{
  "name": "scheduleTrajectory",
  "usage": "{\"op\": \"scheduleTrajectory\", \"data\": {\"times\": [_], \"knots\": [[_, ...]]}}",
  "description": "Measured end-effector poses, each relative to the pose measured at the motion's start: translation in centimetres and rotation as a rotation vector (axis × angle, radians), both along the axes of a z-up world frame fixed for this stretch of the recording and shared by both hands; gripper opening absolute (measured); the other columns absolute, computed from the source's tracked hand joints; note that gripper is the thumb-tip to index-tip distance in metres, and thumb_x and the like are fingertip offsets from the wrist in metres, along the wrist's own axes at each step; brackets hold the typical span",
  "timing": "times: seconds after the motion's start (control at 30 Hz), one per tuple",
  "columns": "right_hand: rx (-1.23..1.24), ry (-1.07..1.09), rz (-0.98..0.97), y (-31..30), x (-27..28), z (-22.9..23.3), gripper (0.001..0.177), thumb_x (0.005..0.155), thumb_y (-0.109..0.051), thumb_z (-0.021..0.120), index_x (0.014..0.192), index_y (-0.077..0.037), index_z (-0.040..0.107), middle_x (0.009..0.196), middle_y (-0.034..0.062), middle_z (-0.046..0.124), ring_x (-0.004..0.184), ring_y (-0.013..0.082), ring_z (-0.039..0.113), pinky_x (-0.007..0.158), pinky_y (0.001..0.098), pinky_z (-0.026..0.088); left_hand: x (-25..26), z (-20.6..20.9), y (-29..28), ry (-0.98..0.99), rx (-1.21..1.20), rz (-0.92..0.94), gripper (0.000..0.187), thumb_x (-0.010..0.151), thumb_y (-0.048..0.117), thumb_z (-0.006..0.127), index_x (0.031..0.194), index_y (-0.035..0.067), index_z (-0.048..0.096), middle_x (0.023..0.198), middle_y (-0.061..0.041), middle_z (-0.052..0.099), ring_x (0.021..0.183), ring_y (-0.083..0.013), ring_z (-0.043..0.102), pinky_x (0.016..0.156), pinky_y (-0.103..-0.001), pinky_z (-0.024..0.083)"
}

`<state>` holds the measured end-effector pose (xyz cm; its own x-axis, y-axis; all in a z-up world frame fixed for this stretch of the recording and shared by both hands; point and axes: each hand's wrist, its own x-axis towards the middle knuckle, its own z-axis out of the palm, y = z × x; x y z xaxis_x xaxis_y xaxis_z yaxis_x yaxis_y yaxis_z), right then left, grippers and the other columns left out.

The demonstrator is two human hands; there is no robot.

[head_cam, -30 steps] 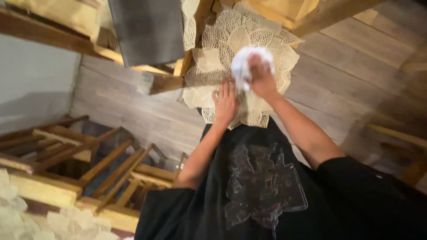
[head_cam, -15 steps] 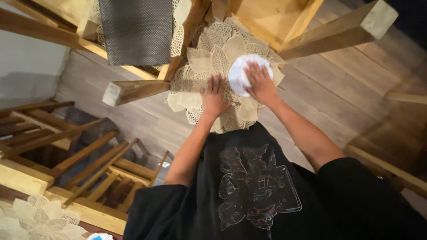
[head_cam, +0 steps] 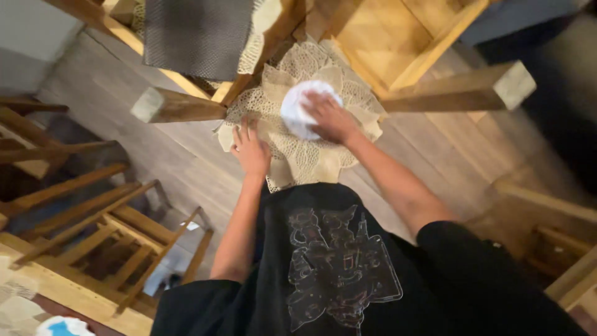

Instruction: Cleaning and organizing decorative doilies and placemats in a restaurant.

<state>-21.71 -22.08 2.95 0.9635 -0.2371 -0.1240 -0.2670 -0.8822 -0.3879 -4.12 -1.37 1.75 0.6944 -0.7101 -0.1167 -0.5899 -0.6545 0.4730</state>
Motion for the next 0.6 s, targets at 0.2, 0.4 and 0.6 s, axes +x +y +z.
{"op": "scheduleTrajectory", "data": {"times": [0.2,0.4,0.6], "knots": [[-0.180,-0.037,0.126,5.7,5.9,-1.3,0.077,0.087,-0.029,0.071,0.154,-0.004,0.043,0.165,0.0154,0.037,0.155,0.0365,0.031,0.127,0.0540,0.021,1.1,-8.1,0.6,-0.094,0.220,-0.120,0.078,0.098,0.027,0.064,0.167,0.006,0.034,0.166,-0.018,0.033,0.151,-0.0384,0.032,0.119,-0.065,0.033],[-0.055,-0.026,-0.036,0.9,7.9,-0.8,0.079,0.091,-0.030,0.068,0.161,-0.008,0.040,0.164,0.0171,0.039,0.154,0.0377,0.033,0.124,0.0565,0.023,1.4,-1.7,-0.2,-0.026,0.108,-0.270,0.095,0.084,0.044,0.069,0.161,0.011,0.024,0.164,-0.012,0.027,0.152,-0.0340,0.025,0.113,-0.069,0.028],[-0.190,-0.092,-0.214,2.7,7.8,-4.8,0.081,0.094,-0.037,0.065,0.157,0.003,0.034,0.165,0.0251,0.030,0.154,0.0410,0.027,0.119,0.0638,0.021,0.7,-4.2,0.7,-0.184,0.066,-0.317,0.078,0.087,0.041,0.069,0.153,0.011,0.039,0.159,-0.006,0.040,0.145,-0.0332,0.033,0.108,-0.070,0.026]]}}
